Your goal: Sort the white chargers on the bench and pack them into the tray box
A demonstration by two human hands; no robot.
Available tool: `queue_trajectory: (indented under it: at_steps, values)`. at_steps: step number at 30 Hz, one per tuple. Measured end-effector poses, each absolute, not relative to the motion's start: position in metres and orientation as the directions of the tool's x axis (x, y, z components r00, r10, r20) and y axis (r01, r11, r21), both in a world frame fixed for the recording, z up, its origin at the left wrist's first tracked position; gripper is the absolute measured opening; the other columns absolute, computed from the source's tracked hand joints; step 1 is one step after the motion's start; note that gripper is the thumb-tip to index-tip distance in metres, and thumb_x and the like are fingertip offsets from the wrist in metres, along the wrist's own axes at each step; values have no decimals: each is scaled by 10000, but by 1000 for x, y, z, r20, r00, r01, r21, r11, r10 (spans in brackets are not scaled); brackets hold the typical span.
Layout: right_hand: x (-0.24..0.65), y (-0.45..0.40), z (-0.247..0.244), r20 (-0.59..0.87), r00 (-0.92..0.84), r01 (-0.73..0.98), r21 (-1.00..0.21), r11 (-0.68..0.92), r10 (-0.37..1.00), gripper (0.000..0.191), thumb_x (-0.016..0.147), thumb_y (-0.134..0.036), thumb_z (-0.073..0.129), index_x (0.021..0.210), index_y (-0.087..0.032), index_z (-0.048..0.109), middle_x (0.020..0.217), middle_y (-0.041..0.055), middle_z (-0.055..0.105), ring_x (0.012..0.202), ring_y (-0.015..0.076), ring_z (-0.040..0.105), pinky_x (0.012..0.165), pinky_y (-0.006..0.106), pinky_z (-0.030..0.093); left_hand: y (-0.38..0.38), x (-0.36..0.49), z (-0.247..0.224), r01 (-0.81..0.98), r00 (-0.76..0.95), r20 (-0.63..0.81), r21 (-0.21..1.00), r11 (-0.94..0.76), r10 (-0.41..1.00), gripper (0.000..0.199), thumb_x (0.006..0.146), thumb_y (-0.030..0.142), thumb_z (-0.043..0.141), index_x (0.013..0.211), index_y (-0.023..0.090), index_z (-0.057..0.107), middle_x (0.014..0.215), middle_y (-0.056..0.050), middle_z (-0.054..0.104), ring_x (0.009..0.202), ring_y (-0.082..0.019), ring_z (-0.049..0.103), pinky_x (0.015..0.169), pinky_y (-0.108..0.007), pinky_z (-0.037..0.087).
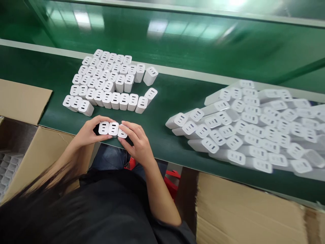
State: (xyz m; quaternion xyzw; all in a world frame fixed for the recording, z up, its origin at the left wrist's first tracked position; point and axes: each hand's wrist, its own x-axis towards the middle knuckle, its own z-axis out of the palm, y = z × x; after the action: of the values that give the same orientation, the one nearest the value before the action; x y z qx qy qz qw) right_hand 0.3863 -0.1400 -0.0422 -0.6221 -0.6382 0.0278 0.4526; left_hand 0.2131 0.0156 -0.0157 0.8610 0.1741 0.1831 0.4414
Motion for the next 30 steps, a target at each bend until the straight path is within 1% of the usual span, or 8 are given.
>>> queue_trajectory:
  at_steps: [5,12,19,21,23,25,27,30]
  values:
    - [386,-140,-44,530,211,729,-645,229,821,444,936,-235,627,1365,-289,528,1323,96,635,1187,255,618,982,452,546,16,213,-16,155,869,150,822,-547,472,425,823,399,752,1182,219,615,1148,-60,680,990,-194,631,839,-292,493]
    - [386,-140,-43,532,213,725,-648,232,819,419,947,-237,611,1359,-271,535,1324,100,635,1209,247,608,1009,451,535,17,213,-19,132,870,175,817,-561,461,436,809,379,770,1182,214,616,1146,-54,681,973,-184,628,810,-273,478]
    - [386,-139,-43,508,220,720,-661,213,833,399,970,-250,570,1367,-264,532,1354,102,620,1242,242,597,1032,446,528,15,212,-19,120,867,213,788,-603,451,425,821,397,755,1178,211,619,1143,-62,686,981,-194,636,842,-296,487]
    - [386,-139,-44,518,217,716,-660,225,827,419,965,-239,577,1379,-270,519,1349,99,623,1248,239,593,1037,443,525,15,213,-19,119,866,219,783,-610,449,419,825,397,749,1176,210,616,1142,-66,689,982,-198,641,838,-300,495]
    - [386,-139,-45,532,214,703,-666,249,819,465,949,-226,600,1400,-278,497,1354,95,616,1259,237,584,1047,436,519,15,213,-20,88,867,248,777,-624,432,421,834,393,736,1185,205,600,1185,-89,678,1045,-218,644,877,-324,505]
    - [386,-138,-46,539,211,689,-674,267,815,511,933,-215,619,1418,-287,477,1370,94,600,1270,239,573,1059,435,510,15,213,-23,36,867,304,752,-658,395,435,844,393,720,1206,200,574,1275,-127,639,1164,-251,617,958,-374,501]
    - [386,-138,-46,534,210,680,-682,270,819,547,918,-214,632,1431,-292,461,1387,99,579,1285,247,557,1068,448,501,15,213,-25,1,861,361,704,-711,359,507,838,428,726,1251,199,542,1365,-158,576,1271,-279,560,1038,-425,474]
    - [389,-138,-45,505,196,633,-720,286,840,611,889,-218,641,1456,-289,426,1434,111,528,1335,271,504,1067,476,498,13,215,-23,55,859,390,575,-817,332,673,809,530,745,1344,210,492,1420,-157,532,1300,-291,531,1056,-439,468]
